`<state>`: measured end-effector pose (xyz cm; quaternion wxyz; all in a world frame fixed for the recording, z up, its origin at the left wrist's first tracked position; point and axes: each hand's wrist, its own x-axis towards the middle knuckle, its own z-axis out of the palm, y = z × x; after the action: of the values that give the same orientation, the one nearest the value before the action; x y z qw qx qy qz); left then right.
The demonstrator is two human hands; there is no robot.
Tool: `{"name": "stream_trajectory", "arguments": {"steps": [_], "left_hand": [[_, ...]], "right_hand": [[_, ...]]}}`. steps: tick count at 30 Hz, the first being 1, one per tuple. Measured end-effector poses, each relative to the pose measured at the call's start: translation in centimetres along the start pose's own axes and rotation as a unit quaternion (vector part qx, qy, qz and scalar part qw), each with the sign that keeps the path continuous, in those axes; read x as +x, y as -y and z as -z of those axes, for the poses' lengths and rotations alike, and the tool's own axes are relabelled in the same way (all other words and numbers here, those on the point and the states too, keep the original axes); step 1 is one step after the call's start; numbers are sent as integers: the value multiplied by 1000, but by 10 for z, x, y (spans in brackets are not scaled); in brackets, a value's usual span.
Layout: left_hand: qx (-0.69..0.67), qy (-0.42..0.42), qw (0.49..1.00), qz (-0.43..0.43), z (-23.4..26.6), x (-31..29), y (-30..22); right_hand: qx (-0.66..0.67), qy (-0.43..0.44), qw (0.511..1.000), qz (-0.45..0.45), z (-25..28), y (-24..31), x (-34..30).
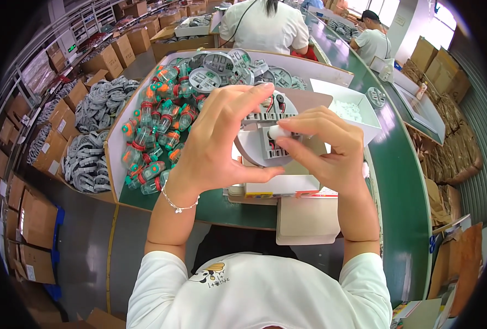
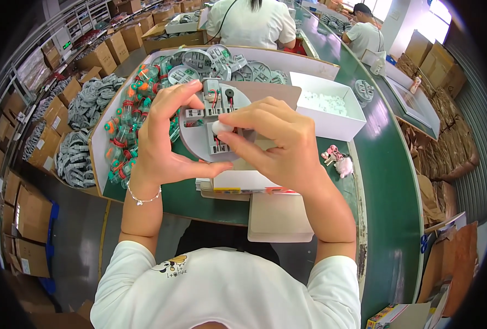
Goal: Assembling and packaging plastic components and stickers into cardboard boxes on a production line.
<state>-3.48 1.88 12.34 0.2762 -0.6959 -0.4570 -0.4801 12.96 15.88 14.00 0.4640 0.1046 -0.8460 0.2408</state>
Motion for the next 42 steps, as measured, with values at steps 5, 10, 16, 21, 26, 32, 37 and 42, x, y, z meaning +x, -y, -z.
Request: {"name": "stream_trajectory", "arguments": {"steps": [5,10,16,21,26,32,37,42], "left_hand": [[-42,-30,998,28,-14,-13,-10],[-50,-49,993,99,-29,-31,-12],[-7,-30,998,52,-47,-42,-18],[-22,-10,995,94,-32,-52,-14],[210,44,931,296,15,-98,59],[308,243,857,335,25,-149,148],[253,225,881,330,36,-137,150],[272,260,890,257,25,-144,149]], "right_hand": [[-54,25,998,21,-1,5,-16],[-139,103,983,60,5,-3,-32],[34,35,983,-176,-19,2,-50],[151,47,939,-307,-41,-26,-74],[-33,178,918,-352,-57,-40,-82],[-151,238,892,-354,-88,-56,-97],[-196,273,869,-364,-95,-57,-95],[-191,205,897,-341,-93,-58,-102]]}}
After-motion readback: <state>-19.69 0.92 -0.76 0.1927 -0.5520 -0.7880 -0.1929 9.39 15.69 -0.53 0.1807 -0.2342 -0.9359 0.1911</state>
